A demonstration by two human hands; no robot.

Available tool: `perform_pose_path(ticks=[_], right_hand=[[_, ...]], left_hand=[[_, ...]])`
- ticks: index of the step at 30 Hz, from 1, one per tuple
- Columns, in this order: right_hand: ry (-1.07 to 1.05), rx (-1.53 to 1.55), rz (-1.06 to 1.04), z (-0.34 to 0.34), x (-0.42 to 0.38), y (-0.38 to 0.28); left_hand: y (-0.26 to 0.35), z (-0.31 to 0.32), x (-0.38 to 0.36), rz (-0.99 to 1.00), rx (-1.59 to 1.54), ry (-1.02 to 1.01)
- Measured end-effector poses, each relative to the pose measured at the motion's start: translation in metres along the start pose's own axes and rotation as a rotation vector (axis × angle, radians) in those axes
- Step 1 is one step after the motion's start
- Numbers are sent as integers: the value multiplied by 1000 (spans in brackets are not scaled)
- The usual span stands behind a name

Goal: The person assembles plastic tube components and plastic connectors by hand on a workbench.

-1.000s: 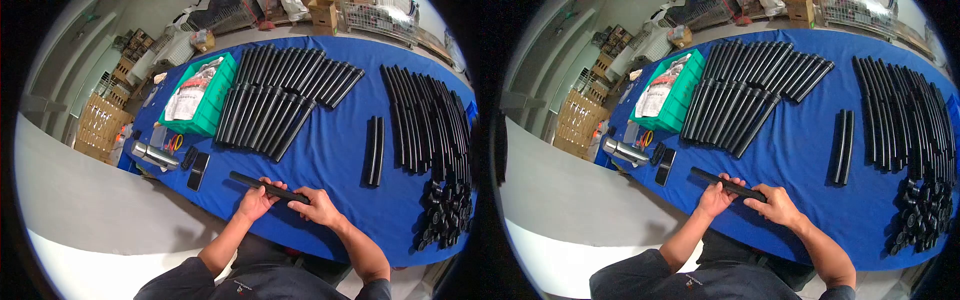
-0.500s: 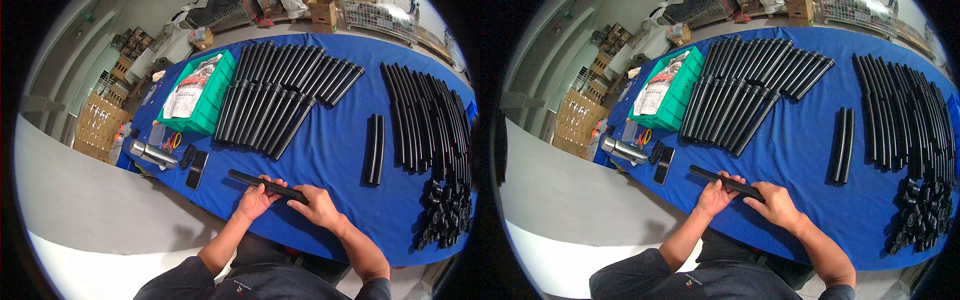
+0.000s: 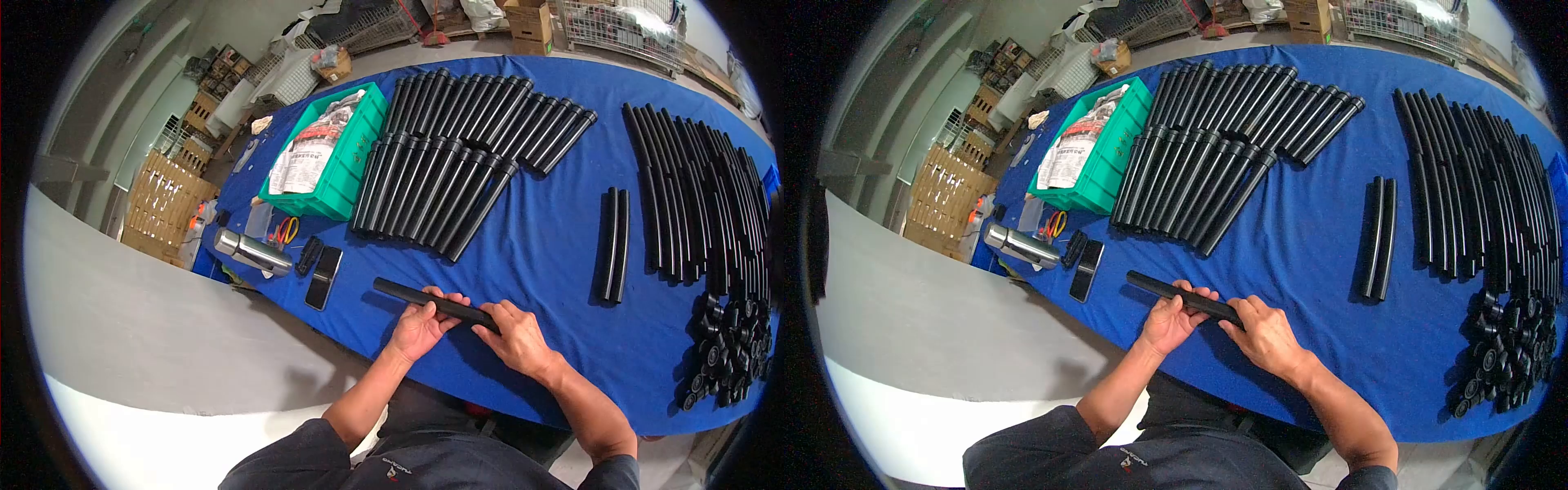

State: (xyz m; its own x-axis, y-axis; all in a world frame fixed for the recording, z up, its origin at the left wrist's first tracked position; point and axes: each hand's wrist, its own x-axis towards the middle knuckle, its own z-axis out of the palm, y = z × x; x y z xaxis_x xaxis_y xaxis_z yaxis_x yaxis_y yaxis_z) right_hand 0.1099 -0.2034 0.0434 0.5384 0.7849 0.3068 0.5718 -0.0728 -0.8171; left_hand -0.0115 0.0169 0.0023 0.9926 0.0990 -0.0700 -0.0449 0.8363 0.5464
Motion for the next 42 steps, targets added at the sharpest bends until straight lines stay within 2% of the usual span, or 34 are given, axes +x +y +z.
perform_pose_path(ticks=[10, 13, 16, 19, 22, 25, 31, 34, 37, 40, 42], right_hand=[[14, -10, -13, 1, 1, 2], [56, -98, -92, 3, 1, 5], [65, -186, -147, 4, 0, 7], [-12, 26, -8, -3, -1, 5], [-201, 325, 365, -12, 6, 1], [-90, 190, 172, -5, 2, 1], [-4, 148, 87, 0, 1, 3], [20, -128, -58, 5, -2, 4], [20, -133, -85, 2, -2, 0], [-227, 250, 300, -14, 6, -7], [-70, 109, 93, -4, 3, 2]], left_hand=[[0, 2, 0, 12, -21, 1], [2, 13, 0, -12, -10, 63], [1, 8, 1, -18, -20, 38], [0, 5, 1, -9, -23, 5], [1, 6, 2, -14, -8, -11], [1, 3, 1, 3, -13, -26], [0, 3, 1, 8, -8, -3], [1, 7, 0, -9, -8, 34], [-1, 0, 1, 7, -27, -21], [1, -1, 0, -10, -10, -23], [1, 5, 1, -13, -4, -1]])
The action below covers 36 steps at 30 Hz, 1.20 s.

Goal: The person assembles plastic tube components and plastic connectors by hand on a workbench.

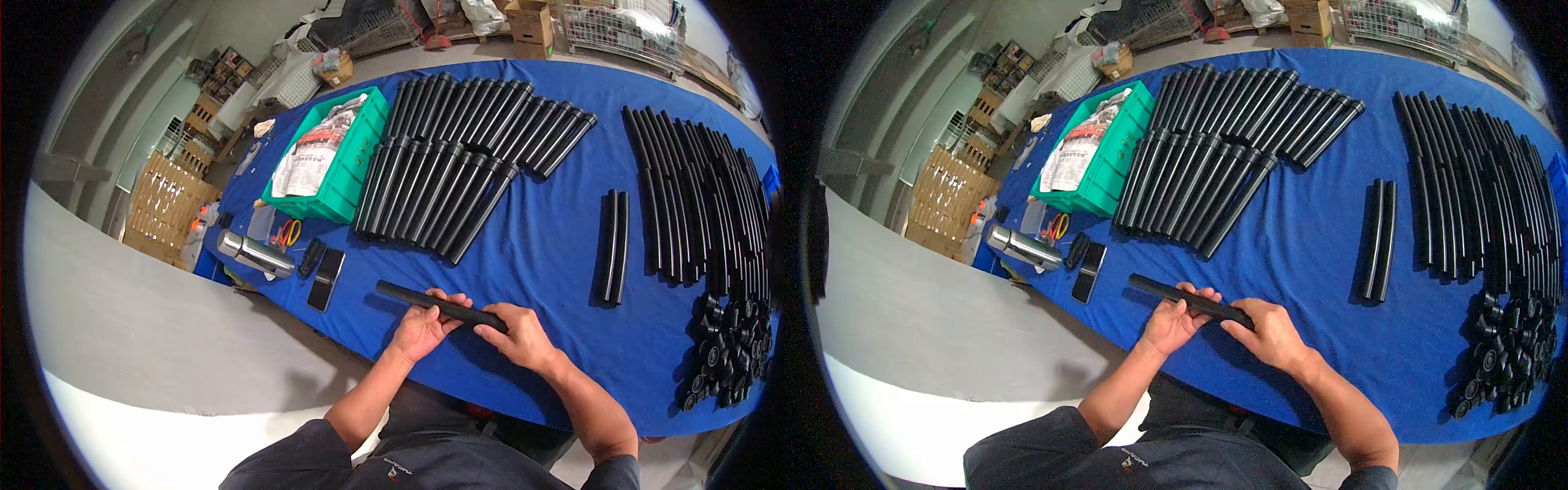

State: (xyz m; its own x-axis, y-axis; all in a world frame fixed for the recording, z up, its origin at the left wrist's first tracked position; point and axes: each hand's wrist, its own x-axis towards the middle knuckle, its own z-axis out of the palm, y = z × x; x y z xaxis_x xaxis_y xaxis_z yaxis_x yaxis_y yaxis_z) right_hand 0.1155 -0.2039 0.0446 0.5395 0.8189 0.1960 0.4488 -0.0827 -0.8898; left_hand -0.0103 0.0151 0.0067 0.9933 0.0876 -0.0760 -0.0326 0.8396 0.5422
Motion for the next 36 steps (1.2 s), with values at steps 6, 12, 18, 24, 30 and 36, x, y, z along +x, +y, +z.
perform_pose_path(ticks=[6, 12, 18, 24, 30, 36], right_hand=[[-27, 52, 35, -5, -1, -5], [107, -332, -249, 8, -5, 5], [-89, 197, 157, -3, 0, 1], [31, 112, 2, -2, 1, -2], [123, -210, -166, 5, -2, -1], [43, 71, 18, 0, -1, 1]], left_hand=[[0, -7, -1, -5, -8, -28], [0, -2, 0, -12, 4, 15], [-1, 0, 0, -4, 32, 17], [0, 1, 1, -13, 6, -8], [0, 2, 1, -9, -1, 25], [0, 3, 1, -5, 3, 33]])
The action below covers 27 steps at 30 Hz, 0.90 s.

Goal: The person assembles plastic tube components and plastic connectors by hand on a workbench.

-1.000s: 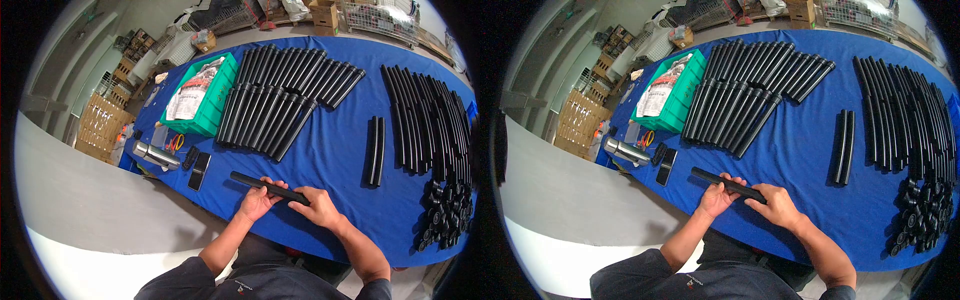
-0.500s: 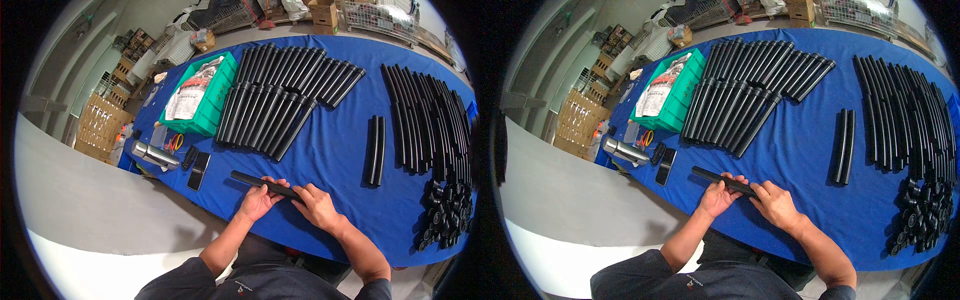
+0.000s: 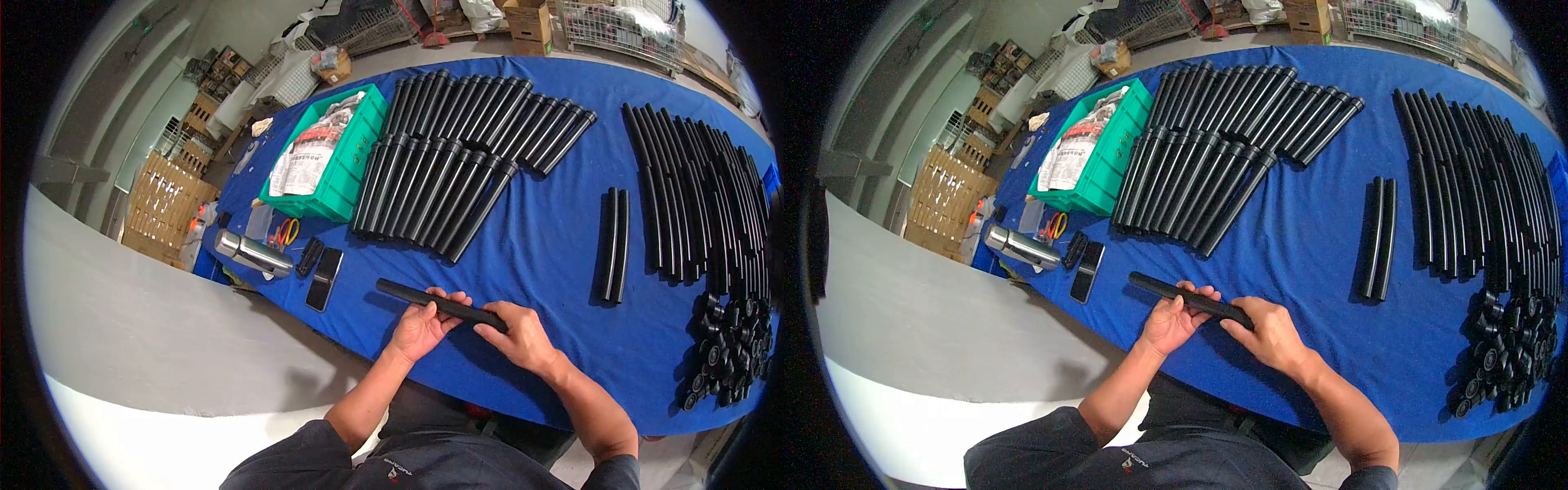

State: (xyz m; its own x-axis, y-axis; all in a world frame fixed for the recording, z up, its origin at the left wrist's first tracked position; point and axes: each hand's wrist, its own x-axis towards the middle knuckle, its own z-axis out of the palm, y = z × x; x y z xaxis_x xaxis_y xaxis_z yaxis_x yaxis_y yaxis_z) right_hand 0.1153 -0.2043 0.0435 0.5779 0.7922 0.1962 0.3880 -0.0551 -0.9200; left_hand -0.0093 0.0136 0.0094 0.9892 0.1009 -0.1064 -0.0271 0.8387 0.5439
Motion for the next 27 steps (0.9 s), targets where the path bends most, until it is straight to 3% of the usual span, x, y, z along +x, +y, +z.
perform_pose_path(ticks=[3, 6, 9, 12, 15, 18, 22, 26, 27], right_hand=[[50, -240, -130, 2, -2, -5], [-165, 105, 251, -11, 3, -19], [21, -38, -68, 2, 1, 5], [69, -288, -179, 3, -3, -2], [-181, 139, 263, -9, 2, -13], [33, -122, -154, 2, 1, 6], [42, -167, -132, 2, -4, -1], [-135, 113, 174, -4, 1, 2], [-65, -34, 48, -2, 0, 2]], left_hand=[[0, 0, 0, -4, 0, 3], [-1, -2, 0, -1, -4, -25], [0, 2, 0, -5, 0, -17], [0, -1, 0, -7, -12, -23], [0, -5, 0, -8, -7, -45], [0, -3, 0, -7, -3, -16], [-1, -6, -1, 0, -15, -18], [0, -8, 0, -6, 4, -29], [0, -5, 0, -7, 1, -19]])
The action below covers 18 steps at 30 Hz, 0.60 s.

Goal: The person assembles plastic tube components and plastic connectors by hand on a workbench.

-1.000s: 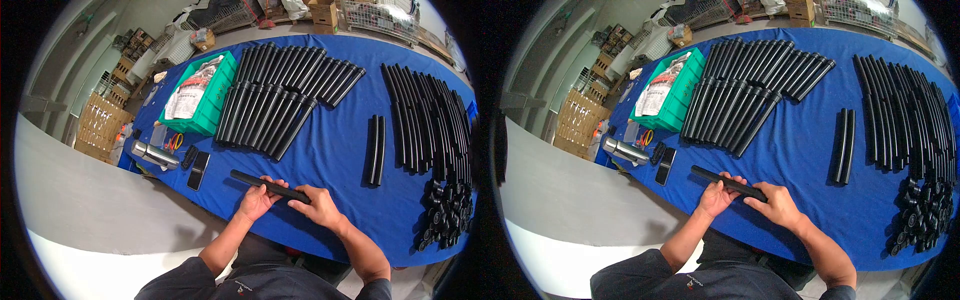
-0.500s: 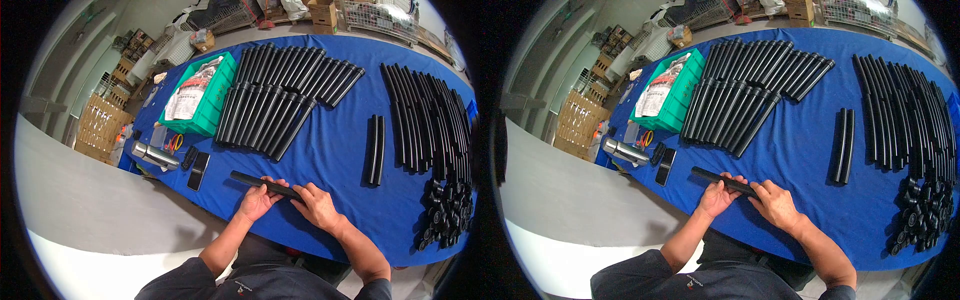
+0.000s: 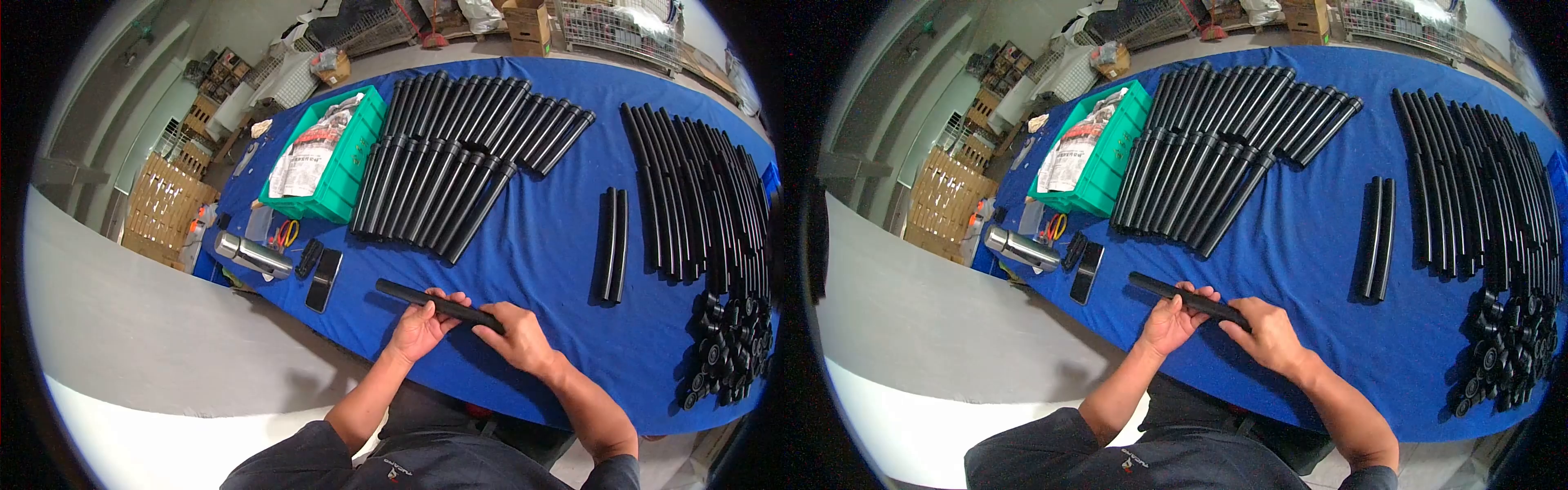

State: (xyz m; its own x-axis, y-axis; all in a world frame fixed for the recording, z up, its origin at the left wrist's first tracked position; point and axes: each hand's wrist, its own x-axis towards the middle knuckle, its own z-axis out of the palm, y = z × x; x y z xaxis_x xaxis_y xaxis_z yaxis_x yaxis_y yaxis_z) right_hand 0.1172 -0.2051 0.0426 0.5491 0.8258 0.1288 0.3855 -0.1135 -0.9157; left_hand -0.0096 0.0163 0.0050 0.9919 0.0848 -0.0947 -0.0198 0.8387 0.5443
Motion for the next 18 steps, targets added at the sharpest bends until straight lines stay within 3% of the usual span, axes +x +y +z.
perform_pose_path(ticks=[2, 3, 6, 9, 12, 15, 18], right_hand=[[147, -297, -240, 8, -3, -1], [152, -225, -237, 7, -3, -3], [-49, 54, 77, -6, 0, -12], [-11, 104, 69, -3, 1, -2], [157, -218, -166, 3, -2, -5], [-8, 75, 11, -8, 1, -13], [-3, 180, 118, -4, 2, -3]], left_hand=[[0, 1, 0, 4, -3, 6], [-1, 0, -1, 9, -3, 4], [-1, 0, -1, 15, -1, -3], [0, 4, 0, 10, 2, 1], [0, 3, 0, 6, -3, -10], [1, 2, 0, 3, -11, -37], [1, 4, -1, -2, -13, -6]])
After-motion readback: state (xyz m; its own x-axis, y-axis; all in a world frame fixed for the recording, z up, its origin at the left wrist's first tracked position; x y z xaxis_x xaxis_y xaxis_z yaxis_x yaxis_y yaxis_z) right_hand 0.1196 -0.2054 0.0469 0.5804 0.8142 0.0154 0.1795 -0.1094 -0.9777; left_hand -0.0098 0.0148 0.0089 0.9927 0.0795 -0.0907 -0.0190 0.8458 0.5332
